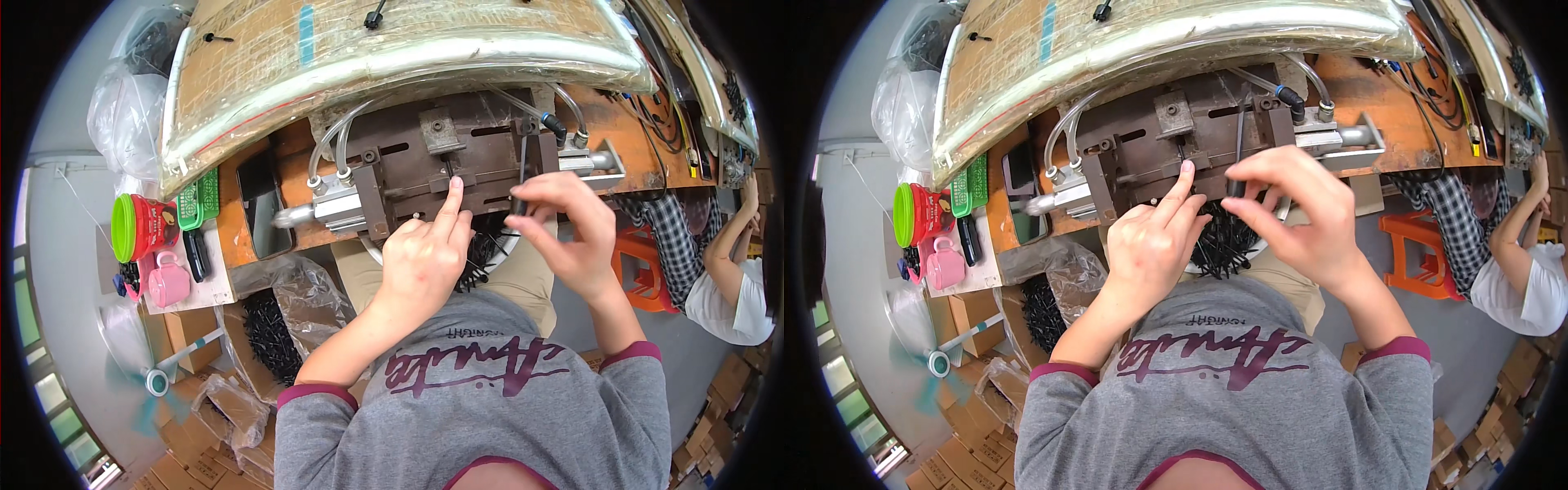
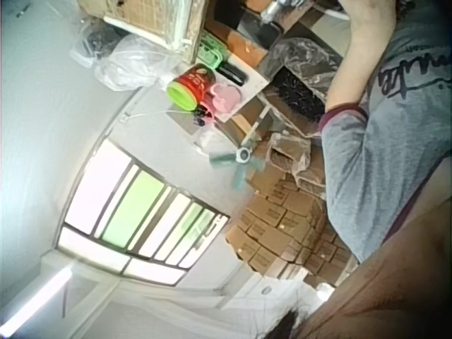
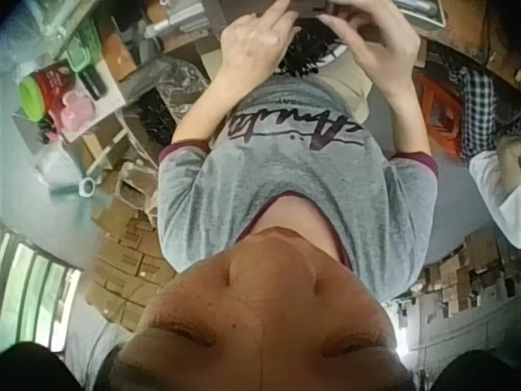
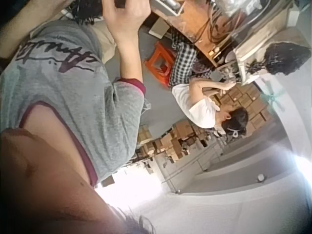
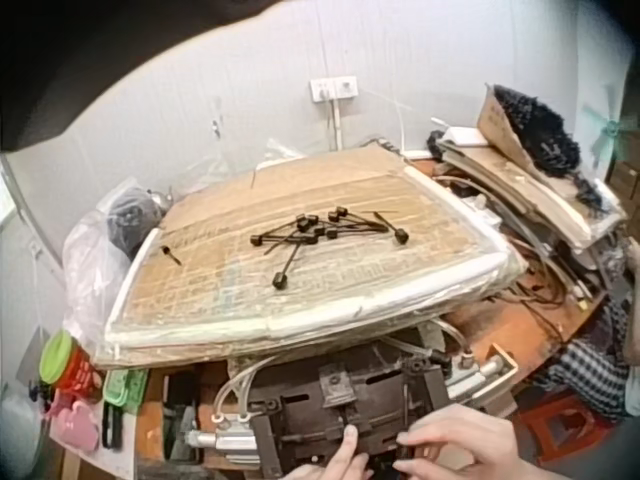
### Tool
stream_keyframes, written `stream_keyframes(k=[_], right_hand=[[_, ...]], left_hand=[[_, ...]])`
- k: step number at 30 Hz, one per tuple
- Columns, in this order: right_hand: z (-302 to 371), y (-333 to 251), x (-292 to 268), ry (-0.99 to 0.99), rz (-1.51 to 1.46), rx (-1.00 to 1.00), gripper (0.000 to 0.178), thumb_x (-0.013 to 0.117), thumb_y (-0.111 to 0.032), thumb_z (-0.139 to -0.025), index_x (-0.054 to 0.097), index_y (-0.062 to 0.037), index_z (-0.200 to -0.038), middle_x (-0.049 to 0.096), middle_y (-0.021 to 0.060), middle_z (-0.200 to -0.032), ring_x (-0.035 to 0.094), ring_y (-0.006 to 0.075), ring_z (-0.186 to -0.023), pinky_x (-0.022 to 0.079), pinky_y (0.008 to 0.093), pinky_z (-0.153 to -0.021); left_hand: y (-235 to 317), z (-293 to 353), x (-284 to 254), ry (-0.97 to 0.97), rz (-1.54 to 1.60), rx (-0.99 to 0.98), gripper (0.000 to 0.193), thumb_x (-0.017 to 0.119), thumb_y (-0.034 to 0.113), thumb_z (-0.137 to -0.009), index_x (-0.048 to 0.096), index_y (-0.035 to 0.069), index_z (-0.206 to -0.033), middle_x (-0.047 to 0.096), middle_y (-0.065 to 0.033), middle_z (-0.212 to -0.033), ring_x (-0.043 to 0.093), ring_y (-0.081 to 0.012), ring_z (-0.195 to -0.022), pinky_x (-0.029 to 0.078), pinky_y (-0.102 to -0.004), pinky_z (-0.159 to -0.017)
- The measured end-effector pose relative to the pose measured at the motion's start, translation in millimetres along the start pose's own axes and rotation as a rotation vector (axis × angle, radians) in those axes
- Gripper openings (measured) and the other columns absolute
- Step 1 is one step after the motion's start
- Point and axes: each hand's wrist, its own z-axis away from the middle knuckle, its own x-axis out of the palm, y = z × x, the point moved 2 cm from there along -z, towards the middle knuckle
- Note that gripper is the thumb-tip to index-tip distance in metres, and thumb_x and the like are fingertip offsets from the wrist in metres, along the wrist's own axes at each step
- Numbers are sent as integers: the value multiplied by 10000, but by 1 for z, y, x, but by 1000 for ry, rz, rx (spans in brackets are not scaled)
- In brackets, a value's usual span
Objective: Insert small black plastic components into a mechanical press or jig to assemble them.
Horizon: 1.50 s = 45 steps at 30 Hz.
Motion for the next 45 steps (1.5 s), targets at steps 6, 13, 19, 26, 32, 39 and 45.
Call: stream_keyframes(k=[6,13,19,26,32,39,45], right_hand=[[15,2,19,-115,319,-147,277,739,32,-774,637,20,-1032,602,199,-1330,679,337,-1037,571,392,-862],[21,7,61,-200,538,-280,151,662,-79,-769,599,-24,-895,617,220,-1361,642,180,-645,533,299,-646],[13,2,57,-270,687,-279,159,652,-102,-751,604,-41,-889,649,226,-1315,630,120,-566,513,267,-582],[-90,13,4,-48,396,-219,215,758,-209,-812,661,-87,-960,701,107,-951,684,305,-792,556,403,-699],[-239,42,-16,85,750,-74,399,757,-125,-756,647,64,-1090,674,276,-1106,649,411,-1052,544,468,-893],[-309,98,7,-243,987,65,460,714,-77,-730,633,45,-1166,695,275,-1072,664,417,-1050,551,464,-882],[-274,62,-6,-491,1095,-56,337,752,-134,-765,695,-4,-1071,681,222,-1061,655,365,-1054,535,440,-877]], left_hand=[[-36,-52,-47,232,243,18,244,851,171,-797,757,55,-990,766,-105,-985,745,-181,-784,588,-283,-703],[-124,-157,-57,595,-207,69,227,772,237,-837,763,125,-1035,744,-109,-925,710,-299,-869,551,-412,-810],[-128,-163,-53,211,114,-120,257,752,236,-835,771,100,-1052,731,-139,-875,708,-313,-864,555,-396,-827],[-68,-93,-91,277,464,-56,259,843,64,-773,787,68,-1025,706,-50,-1038,702,-117,-887,575,-235,-681],[-15,-14,-52,153,441,-24,317,837,61,-744,746,38,-1047,654,-148,-1332,728,-219,-858,594,-314,-748],[2,20,2,61,147,5,267,800,90,-758,706,32,-1001,642,-163,-1352,696,-202,-733,548,-295,-659],[-4,7,9,71,87,24,269,805,103,-753,708,37,-995,645,-165,-1349,677,-203,-645,531,-295,-627]])
